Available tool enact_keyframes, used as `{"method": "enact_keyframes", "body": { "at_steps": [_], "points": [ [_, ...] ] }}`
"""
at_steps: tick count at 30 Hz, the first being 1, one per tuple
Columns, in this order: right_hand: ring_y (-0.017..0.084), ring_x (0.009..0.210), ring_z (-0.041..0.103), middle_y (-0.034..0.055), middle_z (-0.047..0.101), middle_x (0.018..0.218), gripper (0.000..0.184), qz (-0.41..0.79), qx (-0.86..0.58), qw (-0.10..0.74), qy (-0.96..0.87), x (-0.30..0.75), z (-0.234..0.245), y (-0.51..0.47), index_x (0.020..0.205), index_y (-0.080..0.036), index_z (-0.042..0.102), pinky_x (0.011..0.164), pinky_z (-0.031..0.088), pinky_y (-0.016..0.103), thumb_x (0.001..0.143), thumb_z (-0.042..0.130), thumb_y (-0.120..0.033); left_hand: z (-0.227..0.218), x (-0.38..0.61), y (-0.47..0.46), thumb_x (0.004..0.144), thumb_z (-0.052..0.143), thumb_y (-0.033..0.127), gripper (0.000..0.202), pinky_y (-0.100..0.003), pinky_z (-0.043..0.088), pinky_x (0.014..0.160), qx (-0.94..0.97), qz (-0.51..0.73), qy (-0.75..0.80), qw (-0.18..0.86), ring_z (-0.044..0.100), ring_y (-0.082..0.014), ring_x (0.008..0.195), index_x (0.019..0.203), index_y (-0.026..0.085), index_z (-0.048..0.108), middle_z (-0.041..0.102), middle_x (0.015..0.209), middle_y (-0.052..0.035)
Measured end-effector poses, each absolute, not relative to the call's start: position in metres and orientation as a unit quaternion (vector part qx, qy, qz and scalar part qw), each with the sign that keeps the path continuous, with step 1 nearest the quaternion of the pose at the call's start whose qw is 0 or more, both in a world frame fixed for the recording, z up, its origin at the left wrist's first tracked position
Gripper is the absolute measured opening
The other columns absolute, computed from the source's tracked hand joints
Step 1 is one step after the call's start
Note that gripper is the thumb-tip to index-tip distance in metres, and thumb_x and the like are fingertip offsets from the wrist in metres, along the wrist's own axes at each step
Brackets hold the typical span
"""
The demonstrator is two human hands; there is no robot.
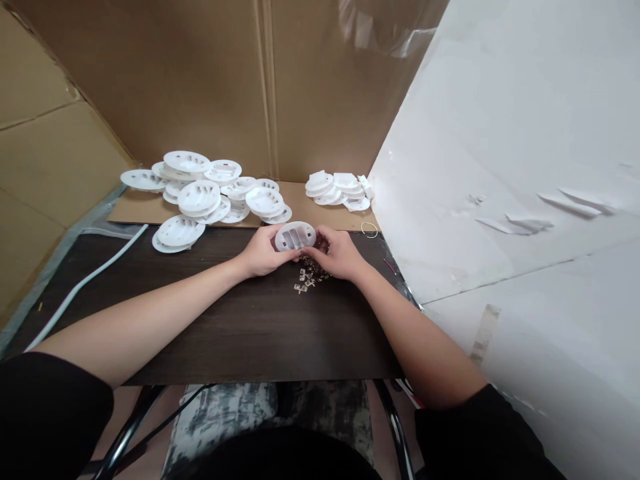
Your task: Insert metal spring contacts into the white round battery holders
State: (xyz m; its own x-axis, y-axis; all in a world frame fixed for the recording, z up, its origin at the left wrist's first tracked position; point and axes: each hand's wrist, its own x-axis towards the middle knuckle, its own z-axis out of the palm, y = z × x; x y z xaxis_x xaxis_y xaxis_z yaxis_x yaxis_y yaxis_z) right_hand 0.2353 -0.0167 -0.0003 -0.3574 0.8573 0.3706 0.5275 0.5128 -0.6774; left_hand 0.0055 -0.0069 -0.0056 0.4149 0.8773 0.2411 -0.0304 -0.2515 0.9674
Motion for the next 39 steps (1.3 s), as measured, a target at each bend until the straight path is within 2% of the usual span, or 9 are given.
{"method": "enact_keyframes", "body": {
  "at_steps": [12, 20, 31, 39],
  "points": [
    [0.017, 0.065, 0.054, -0.0003, 0.064, 0.072, 0.026, 0.219, -0.436, 0.358, -0.796, 0.2344, -0.0012, -0.0174, 0.091, -0.022, 0.066, 0.061, 0.045, 0.031, 0.094, 0.080, -0.044, -0.0044, 0.0062, -0.0091, 0.077, 0.091, 0.026, 0.044, -0.033, 0.064, 0.068, 0.662, 0.431, 0.339, 0.511, 0.076, -0.0196, 0.070, 0.116, 0.011, 0.075, 0.082, 0.094, -0.0109],
    [0.014, 0.057, 0.049, -0.0018, 0.063, 0.070, 0.017, 0.214, -0.423, 0.345, -0.810, 0.2345, 0.0045, -0.0215, 0.093, -0.023, 0.064, 0.059, 0.043, 0.031, 0.096, 0.073, -0.036, -0.0078, 0.0060, -0.0076, 0.075, 0.088, 0.019, 0.044, -0.033, 0.064, 0.067, 0.678, 0.428, 0.356, 0.480, 0.076, -0.0200, 0.071, 0.116, 0.011, 0.076, 0.082, 0.094, -0.0106],
    [0.016, 0.060, 0.051, -0.0017, 0.061, 0.068, 0.019, 0.204, -0.425, 0.344, -0.812, 0.2319, 0.0031, -0.0223, 0.090, -0.023, 0.065, 0.059, 0.043, 0.031, 0.096, 0.072, -0.040, -0.0065, 0.0080, -0.0093, 0.076, 0.089, 0.021, 0.033, -0.029, 0.062, 0.060, 0.659, 0.427, 0.361, 0.503, 0.074, -0.0173, 0.064, 0.104, 0.013, 0.075, 0.078, 0.085, -0.0060],
    [0.015, 0.059, 0.050, -0.0020, 0.060, 0.067, 0.024, 0.196, -0.425, 0.349, -0.812, 0.2302, 0.0023, -0.0230, 0.089, -0.022, 0.066, 0.061, 0.041, 0.031, 0.098, 0.070, -0.044, -0.0025, 0.0097, -0.0109, 0.078, 0.087, 0.021, 0.031, -0.032, 0.064, 0.060, 0.632, 0.424, 0.367, 0.536, 0.073, -0.0181, 0.062, 0.104, 0.012, 0.074, 0.078, 0.083, -0.0064]
  ]
}}
